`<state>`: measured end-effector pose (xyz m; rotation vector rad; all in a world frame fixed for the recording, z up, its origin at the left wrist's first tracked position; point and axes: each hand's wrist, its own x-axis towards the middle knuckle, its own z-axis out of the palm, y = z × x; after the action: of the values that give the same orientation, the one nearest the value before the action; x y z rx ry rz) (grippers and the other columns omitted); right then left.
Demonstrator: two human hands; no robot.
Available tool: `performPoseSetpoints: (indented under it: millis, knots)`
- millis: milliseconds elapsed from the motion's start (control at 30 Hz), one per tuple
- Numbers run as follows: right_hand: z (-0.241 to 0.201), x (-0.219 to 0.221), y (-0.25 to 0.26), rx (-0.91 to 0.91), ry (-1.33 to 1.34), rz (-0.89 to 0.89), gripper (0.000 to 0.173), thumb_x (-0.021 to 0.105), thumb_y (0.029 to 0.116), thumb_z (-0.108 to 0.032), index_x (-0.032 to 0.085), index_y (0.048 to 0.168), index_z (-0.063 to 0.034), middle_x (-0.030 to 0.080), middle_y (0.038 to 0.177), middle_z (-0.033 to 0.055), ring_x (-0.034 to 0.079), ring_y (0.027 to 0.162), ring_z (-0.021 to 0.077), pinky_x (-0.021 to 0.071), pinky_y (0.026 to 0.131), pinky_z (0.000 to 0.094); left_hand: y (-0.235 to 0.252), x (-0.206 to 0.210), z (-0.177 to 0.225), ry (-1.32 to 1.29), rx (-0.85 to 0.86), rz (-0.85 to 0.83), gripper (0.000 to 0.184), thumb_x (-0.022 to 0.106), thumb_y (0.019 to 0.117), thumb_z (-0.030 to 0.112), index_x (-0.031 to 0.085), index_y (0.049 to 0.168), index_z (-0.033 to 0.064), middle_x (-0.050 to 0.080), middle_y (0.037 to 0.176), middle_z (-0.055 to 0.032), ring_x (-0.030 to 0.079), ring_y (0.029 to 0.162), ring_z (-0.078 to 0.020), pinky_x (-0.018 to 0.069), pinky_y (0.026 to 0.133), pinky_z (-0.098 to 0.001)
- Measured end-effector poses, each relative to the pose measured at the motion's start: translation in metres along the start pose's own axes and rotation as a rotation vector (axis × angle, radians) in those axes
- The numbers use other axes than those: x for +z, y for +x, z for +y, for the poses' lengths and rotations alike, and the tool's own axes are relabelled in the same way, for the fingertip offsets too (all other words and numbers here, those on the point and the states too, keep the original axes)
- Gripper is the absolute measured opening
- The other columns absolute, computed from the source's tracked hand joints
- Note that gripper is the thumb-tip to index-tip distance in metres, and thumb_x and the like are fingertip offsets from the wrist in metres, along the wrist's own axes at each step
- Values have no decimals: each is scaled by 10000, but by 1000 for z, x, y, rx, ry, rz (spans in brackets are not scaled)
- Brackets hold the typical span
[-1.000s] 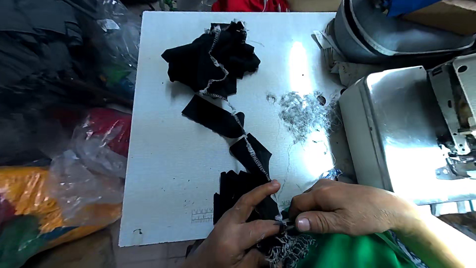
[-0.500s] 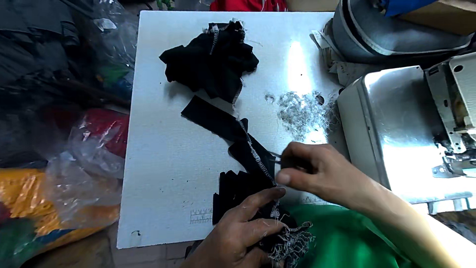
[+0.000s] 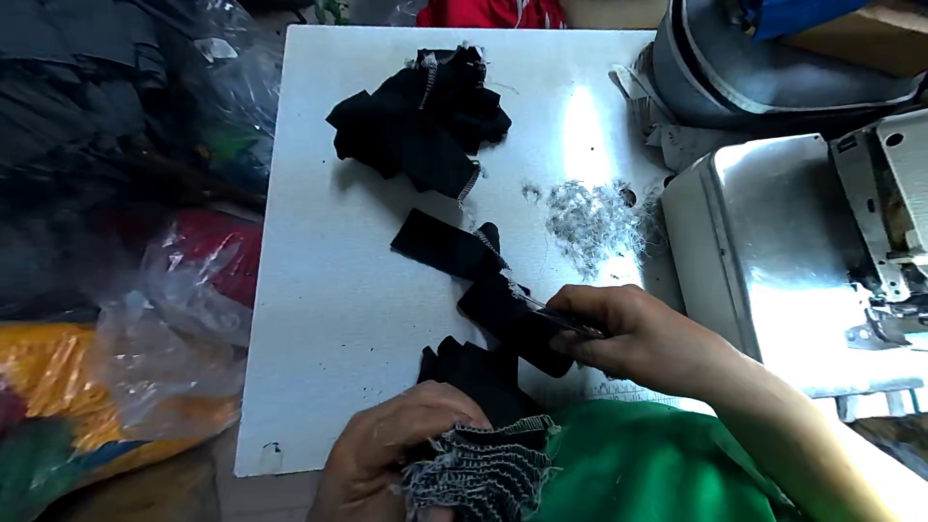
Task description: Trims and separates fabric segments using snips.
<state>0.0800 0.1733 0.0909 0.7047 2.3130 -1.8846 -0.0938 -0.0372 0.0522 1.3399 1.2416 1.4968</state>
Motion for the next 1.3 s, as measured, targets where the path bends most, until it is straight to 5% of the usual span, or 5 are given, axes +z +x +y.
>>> performPoseSetpoints:
  millis: [467, 733, 900, 1067, 1300]
  knots:
    - [8, 15, -28, -254, -94, 49, 275, 580, 898, -7, 731, 1125, -41, 701, 912, 25, 611, 793, 7, 488, 698, 148, 25, 31, -20, -108, -228, 59, 390, 709, 896, 454, 635, 1260, 337, 689, 1112, 223, 646, 979, 106, 539, 845, -95]
    - [11, 14, -24, -340, -126, -7, 312, 567, 888, 17, 727, 1151, -30, 685, 894, 54, 617, 801, 49, 490, 704, 164, 22, 21, -29, 58, -166, -67, 522, 585, 933, 609, 630, 1364, 318, 575, 1313, 171, 555, 1172, 68, 494, 961, -128]
    - [12, 12, -26, -283, -58, -34, 390, 566, 885, 26, 717, 1235, -53, 714, 988, 48, 640, 892, 38, 508, 781, 175, 20, 32, -27, -79, -233, 57, 691, 697, 882, 541, 462, 1507, 365, 614, 1343, 179, 625, 1086, 61, 528, 899, -124]
    - [12, 11, -26, -305, -13, -48, 407, 564, 905, 22, 698, 1282, -53, 727, 1055, 57, 646, 944, 24, 510, 829, 166, 14, 55, -29, -255, -227, 279, 425, 773, 838, 426, 614, 1228, 365, 662, 1270, 167, 641, 1113, 29, 538, 912, -146]
    - [13, 13, -25, -355, 36, -110, 388, 556, 916, 43, 692, 1275, -14, 727, 1128, 100, 654, 1047, 57, 503, 916, 190, 13, 40, -40, -93, -101, 16, 546, 552, 953, 605, 573, 1428, 336, 444, 1563, 177, 438, 1416, -31, 408, 1152, -250]
